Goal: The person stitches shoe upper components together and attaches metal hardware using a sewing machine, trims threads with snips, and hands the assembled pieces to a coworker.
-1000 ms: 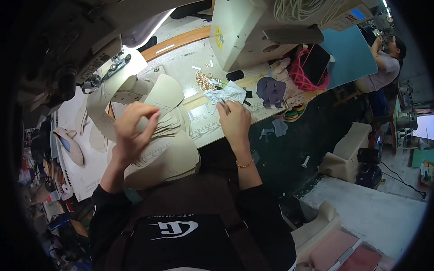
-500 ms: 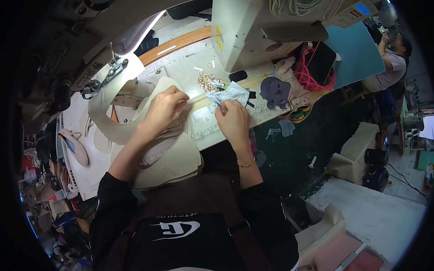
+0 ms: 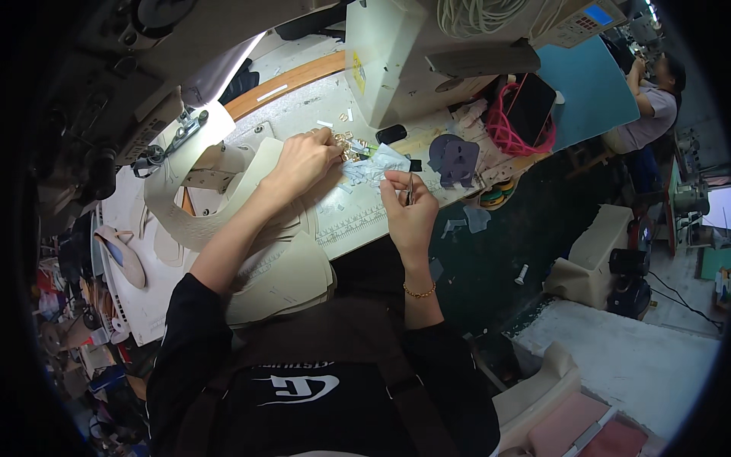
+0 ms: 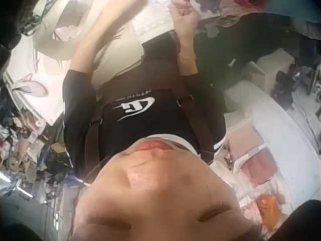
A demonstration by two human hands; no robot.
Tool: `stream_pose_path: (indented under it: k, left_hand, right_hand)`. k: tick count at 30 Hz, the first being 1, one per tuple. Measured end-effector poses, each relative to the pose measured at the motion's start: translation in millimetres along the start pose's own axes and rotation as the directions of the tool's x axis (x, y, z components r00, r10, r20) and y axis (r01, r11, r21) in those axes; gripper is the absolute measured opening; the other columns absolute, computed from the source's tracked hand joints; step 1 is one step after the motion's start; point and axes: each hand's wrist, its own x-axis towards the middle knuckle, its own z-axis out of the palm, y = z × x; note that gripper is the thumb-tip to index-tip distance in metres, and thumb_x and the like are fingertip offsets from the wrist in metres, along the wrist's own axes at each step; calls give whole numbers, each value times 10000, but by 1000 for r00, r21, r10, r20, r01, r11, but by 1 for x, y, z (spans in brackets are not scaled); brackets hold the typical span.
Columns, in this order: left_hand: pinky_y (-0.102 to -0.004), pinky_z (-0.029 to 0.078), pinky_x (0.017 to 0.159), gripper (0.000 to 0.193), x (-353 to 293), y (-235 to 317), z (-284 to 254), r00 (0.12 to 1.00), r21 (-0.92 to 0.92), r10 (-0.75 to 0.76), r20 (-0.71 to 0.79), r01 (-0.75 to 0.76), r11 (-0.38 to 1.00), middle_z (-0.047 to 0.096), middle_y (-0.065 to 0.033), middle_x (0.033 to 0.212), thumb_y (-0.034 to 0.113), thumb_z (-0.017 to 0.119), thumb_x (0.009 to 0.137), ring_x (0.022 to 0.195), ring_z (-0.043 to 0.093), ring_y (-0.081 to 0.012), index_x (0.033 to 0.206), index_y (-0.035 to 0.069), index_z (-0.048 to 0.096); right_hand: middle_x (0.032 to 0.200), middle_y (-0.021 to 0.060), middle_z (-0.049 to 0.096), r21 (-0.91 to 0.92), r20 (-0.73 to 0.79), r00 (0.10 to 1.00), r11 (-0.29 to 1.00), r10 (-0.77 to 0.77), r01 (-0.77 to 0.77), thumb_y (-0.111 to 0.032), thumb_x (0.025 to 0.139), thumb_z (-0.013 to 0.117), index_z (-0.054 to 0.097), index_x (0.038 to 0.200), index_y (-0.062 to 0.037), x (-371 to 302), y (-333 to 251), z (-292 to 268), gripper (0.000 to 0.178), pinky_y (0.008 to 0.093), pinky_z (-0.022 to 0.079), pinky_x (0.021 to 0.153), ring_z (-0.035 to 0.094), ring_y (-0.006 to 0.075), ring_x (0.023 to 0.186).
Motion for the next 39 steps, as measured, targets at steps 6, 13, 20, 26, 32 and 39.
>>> stream_pose_path:
  k: [6,13,20,26,32,39]
  left_hand:
    - [-376,493,578,112,6,5,5,995,242,37,89,-58,969,576,-125,757,164,583,742,632,605,-274,741,58,621]
    - [-329,475,499,86,-4,7,-6,981,-116,-155,-119,142,983,592,-163,722,81,577,708,587,614,-249,706,-2,602]
    - [-184,372,432,160,-44,33,-90,843,-858,-393,368,470,206,610,-112,764,86,625,811,532,502,-52,724,3,518]
    - [-185,416,450,114,-94,51,-105,840,-934,-415,350,280,-223,628,-152,841,15,666,750,555,522,-67,736,14,554]
    - [-194,492,570,192,-117,62,-108,819,-999,-574,-1,20,29,653,-107,896,-43,695,705,699,601,-87,879,12,636]
    - [-207,503,588,234,-127,56,-113,835,-892,-461,-301,-75,446,658,-91,885,-55,699,690,723,623,-115,903,35,660]
  right_hand:
    - [707,-6,588,-21,7,1000,1000,15,-15,-51,795,638,620,913,38,-3,-1,6,149,149,334,498,422,-8,556]
    - [747,25,622,80,-46,996,994,-70,73,-55,805,635,609,901,42,-4,-3,13,139,153,387,543,518,22,617]
    - [716,22,623,150,-7,1000,988,24,-22,-40,792,644,620,895,48,-18,-28,15,138,149,365,518,493,10,590]
    - [641,-41,576,210,161,987,977,-10,-24,-13,786,638,642,889,39,-40,-63,38,115,146,318,485,428,-11,542]
    - [626,-60,548,149,395,918,984,32,-99,-60,766,661,617,779,0,-62,-94,53,74,139,260,446,361,-33,506]
    - [634,-51,554,123,526,849,983,53,-137,-55,775,647,611,776,4,-66,-97,62,68,134,263,443,356,-36,504]
